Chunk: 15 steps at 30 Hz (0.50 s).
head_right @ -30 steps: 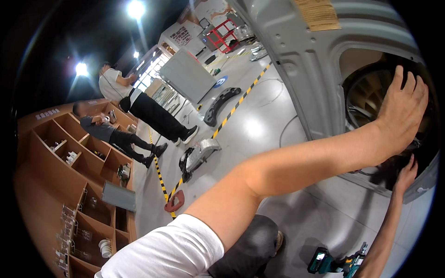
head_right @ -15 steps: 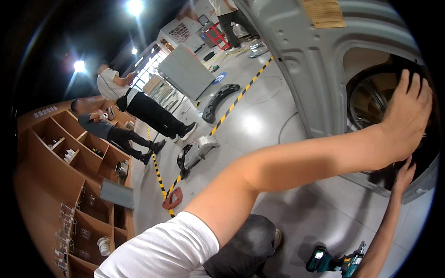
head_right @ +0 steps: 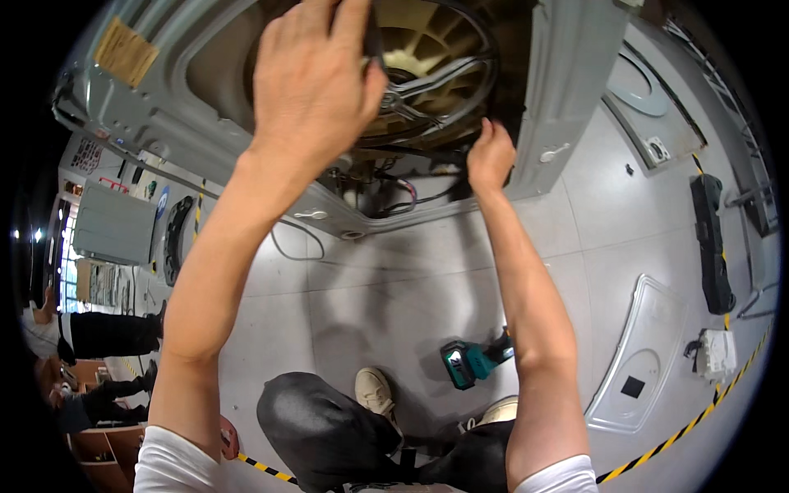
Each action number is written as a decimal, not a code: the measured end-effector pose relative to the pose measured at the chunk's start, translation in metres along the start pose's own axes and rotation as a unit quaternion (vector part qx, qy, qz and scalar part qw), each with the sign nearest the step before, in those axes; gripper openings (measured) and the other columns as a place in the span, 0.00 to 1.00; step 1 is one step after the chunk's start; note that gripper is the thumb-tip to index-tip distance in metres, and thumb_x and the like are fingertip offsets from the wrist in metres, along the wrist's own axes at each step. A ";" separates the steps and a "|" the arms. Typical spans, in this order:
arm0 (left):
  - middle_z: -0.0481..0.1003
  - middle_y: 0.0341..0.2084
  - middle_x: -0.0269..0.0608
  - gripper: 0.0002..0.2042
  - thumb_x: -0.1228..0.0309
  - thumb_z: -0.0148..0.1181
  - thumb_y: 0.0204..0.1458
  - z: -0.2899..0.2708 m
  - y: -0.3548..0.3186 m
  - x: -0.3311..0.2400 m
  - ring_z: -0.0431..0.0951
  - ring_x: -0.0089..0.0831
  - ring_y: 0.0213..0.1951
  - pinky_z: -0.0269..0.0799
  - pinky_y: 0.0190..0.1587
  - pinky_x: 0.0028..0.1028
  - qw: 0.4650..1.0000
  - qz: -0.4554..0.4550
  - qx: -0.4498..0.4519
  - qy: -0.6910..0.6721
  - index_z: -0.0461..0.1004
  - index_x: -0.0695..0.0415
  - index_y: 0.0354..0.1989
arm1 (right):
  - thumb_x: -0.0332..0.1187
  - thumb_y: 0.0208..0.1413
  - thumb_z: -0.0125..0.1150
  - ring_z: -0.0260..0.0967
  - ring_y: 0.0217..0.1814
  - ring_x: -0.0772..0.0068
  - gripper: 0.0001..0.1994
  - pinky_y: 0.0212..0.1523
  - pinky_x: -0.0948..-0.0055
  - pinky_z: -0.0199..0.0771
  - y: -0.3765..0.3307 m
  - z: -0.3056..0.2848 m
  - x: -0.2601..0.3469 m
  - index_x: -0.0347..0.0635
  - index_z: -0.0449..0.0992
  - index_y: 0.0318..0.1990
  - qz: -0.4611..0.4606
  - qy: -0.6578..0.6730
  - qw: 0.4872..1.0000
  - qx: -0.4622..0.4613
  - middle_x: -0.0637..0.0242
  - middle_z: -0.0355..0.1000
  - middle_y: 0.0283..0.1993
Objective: The person removes the drive belt from the back of a washing machine by hand, unscrews a central bolt using a power impact wrench, taps the bolt with a hammer, and then removes the large pulley wheel and a smaller internal component.
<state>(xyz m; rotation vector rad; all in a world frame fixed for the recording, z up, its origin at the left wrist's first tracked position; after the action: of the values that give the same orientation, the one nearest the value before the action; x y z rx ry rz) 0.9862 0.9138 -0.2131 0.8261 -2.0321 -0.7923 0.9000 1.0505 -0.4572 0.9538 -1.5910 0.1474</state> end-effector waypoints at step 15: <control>0.66 0.48 0.54 0.27 0.71 0.61 0.44 0.002 -0.008 0.020 0.68 0.49 0.48 0.65 0.50 0.39 0.998 0.000 0.057 0.000 0.63 0.65 0.55 | 0.39 0.61 0.49 0.66 0.44 0.35 0.17 0.47 0.51 0.65 -0.003 0.001 -0.002 0.29 0.72 0.42 0.088 0.002 0.993 0.081 0.39 0.72 0.38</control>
<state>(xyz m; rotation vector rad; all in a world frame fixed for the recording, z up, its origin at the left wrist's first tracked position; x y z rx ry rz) 0.9770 0.8940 -0.2111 0.8903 -2.0915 -0.6821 0.9010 1.0487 -0.4611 0.9348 -1.6788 0.4058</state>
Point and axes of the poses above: each hand's wrist, its own y-axis towards the middle knuckle, its own z-axis out of the palm, x = y × z, the point moved 1 cm from there along y, towards the middle knuckle
